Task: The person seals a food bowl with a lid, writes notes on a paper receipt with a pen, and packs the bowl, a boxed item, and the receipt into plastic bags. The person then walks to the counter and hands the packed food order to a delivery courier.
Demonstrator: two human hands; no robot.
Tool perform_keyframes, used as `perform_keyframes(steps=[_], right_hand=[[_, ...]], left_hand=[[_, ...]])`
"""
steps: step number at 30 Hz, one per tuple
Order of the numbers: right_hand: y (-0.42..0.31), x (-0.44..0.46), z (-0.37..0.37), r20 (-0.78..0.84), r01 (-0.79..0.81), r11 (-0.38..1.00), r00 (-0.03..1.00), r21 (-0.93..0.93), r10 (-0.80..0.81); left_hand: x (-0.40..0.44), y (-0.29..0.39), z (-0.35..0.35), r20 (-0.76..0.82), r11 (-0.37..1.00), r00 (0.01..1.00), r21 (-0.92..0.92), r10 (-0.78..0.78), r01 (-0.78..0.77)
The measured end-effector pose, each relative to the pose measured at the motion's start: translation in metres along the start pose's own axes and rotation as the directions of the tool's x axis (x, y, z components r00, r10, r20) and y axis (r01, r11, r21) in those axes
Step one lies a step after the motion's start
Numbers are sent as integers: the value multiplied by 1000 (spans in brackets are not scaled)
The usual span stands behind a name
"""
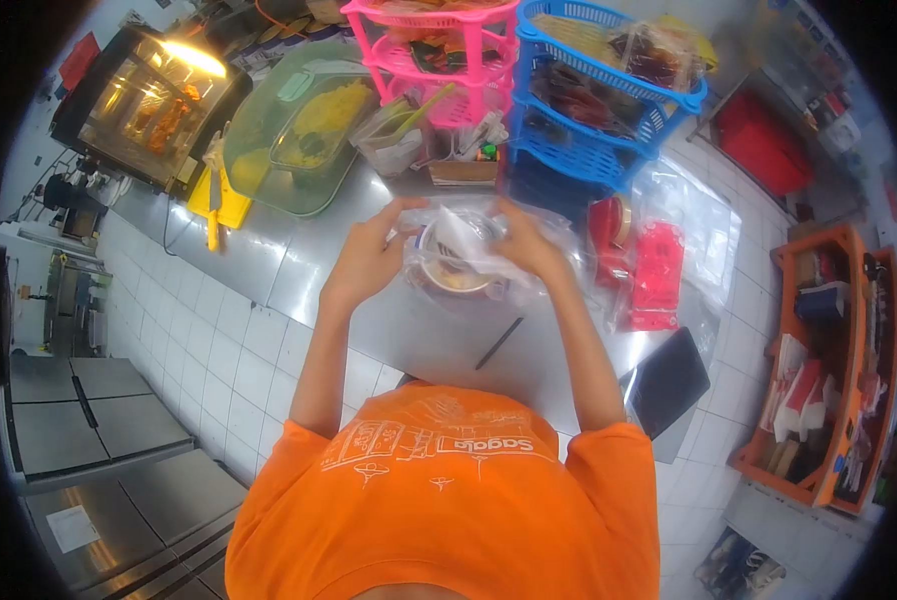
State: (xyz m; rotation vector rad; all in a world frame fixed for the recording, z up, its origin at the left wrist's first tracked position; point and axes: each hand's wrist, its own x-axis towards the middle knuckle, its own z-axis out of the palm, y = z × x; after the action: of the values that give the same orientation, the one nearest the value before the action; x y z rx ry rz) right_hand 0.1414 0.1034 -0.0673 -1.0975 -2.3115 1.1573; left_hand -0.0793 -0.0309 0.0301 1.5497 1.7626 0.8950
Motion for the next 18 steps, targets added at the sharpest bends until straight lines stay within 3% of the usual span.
perform_keyframes(steps=[2, 5, 8, 11, 14, 17, 18], right_hand=[[11, -11, -10, -16, -17, 993, 1000, -114, 15], [2, -23, -26, 180, -77, 983, 983, 168, 46], [-16, -21, -15, 178, -8, 791, 976, 612, -127], [-8, -9, 22, -30, 98, 850, 995, 517, -97], [-13, -6, 37, -189, 103, 933, 981, 345, -39], [-11, -12, 33, -426, 90, 993, 898, -73, -112], [-13, -16, 30, -347, 48, 995, 938, 82, -17]], left_hand=[[-3, 11, 1, 33, 1000, 999, -7, 11, -11], [-1, 26, 9, 15, 994, 999, 110, -30, 28], [6, 0, 25, -150, 981, 972, 101, 179, -165], [4, 6, 25, -124, 956, 990, 292, 64, -25], [2, 7, 31, -195, 915, 980, 401, 42, 41], [0, 2, 36, -142, 896, 989, 443, 47, 21], [0, 0, 40, -99, 894, 995, 448, 26, 21]])
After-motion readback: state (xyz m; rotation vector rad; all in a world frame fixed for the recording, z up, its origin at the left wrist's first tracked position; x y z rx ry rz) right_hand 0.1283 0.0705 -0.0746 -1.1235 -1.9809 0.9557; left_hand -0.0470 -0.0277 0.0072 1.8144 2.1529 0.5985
